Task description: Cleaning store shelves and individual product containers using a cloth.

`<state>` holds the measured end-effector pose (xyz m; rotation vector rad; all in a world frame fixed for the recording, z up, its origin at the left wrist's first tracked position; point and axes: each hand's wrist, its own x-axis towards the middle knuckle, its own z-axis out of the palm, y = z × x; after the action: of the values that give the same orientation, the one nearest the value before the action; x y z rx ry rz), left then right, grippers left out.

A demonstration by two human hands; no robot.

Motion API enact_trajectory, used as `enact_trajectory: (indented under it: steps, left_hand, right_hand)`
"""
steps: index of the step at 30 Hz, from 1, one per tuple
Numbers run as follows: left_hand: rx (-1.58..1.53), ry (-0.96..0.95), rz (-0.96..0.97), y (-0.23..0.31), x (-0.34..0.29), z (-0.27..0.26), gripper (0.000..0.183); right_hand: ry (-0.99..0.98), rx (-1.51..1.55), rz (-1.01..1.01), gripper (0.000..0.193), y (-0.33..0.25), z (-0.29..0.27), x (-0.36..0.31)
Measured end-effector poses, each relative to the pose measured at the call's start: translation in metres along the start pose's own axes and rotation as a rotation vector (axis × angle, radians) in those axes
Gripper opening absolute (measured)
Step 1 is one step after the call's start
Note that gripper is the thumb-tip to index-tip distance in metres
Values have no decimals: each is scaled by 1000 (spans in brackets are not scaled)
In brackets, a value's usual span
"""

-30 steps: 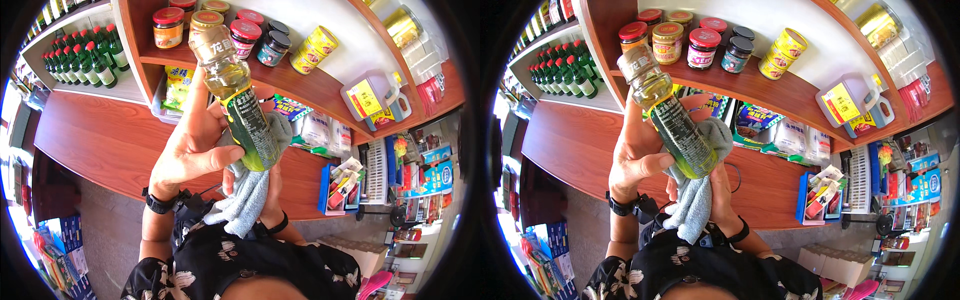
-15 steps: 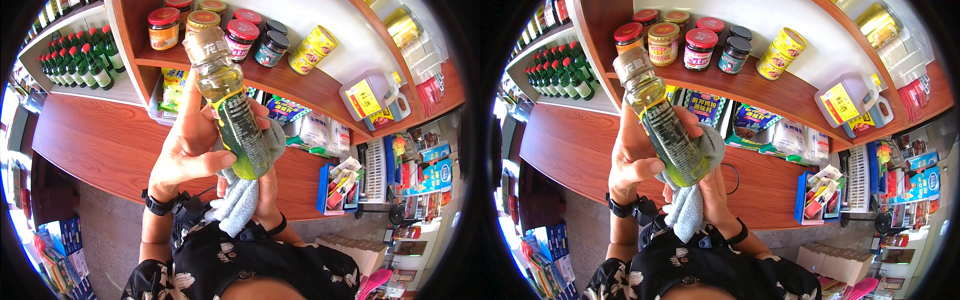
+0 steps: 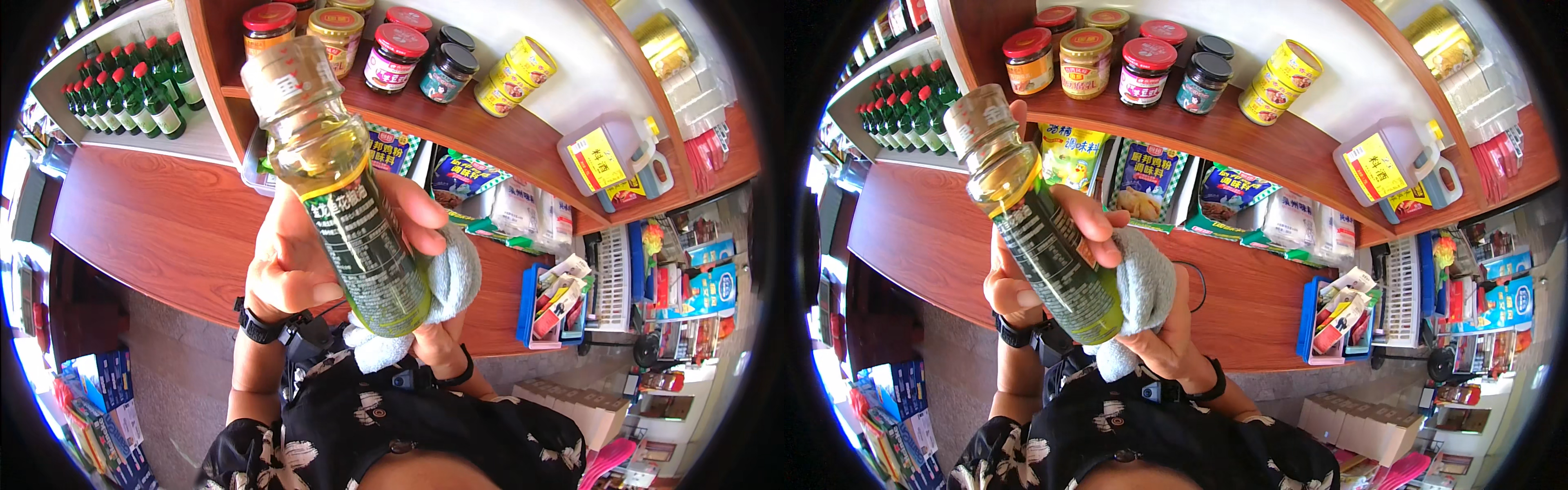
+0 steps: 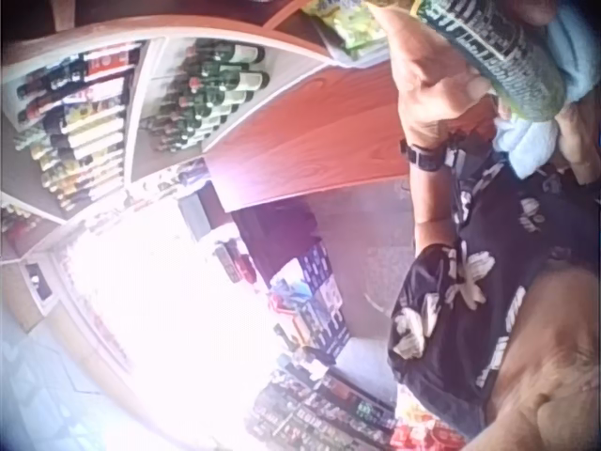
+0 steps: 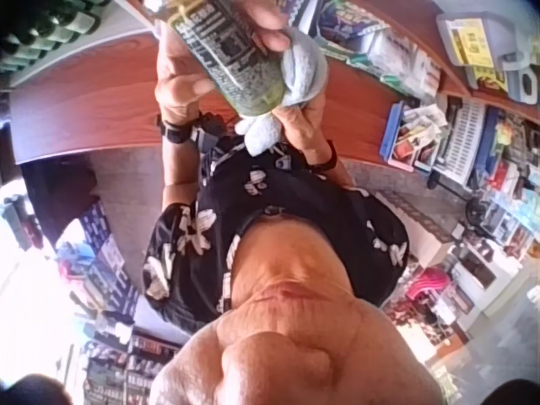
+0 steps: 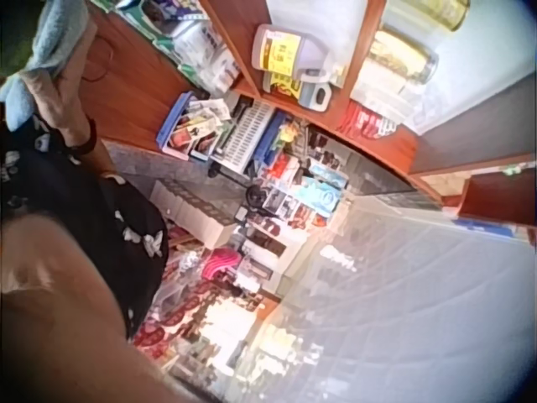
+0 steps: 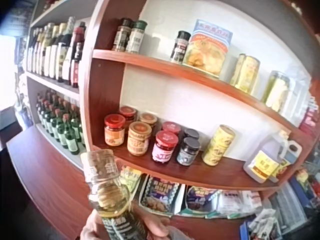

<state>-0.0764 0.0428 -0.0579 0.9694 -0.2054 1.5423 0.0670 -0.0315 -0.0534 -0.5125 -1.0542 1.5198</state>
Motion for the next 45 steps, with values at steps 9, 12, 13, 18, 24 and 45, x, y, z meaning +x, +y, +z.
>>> enact_trajectory:
  steps: [9, 12, 13, 18, 24, 45]
  left_hand:
    - [-122, 55, -54, 6, 4, 16, 102]
    - [-73, 66, -56, 10, 9, 23, 96]
    - [-53, 73, -57, 13, 10, 25, 94]
    - [-45, 68, -16, 9, 6, 22, 95]
    - [-171, 75, -31, 8, 0, 14, 114]
    - [-164, 40, -30, 4, -3, 6, 96]
  right_hand:
    - [-59, -180, -107, 62, 9, 14, 0]
    - [-66, -241, -143, 62, 5, 10, 0]
    - [-70, -257, -152, 63, 1, 6, 2]
    - [-80, -352, -208, 63, -5, 5, -2]
    - [-84, -470, -297, 64, -7, 7, -5]
    - [-53, -449, -300, 66, 0, 11, -9]
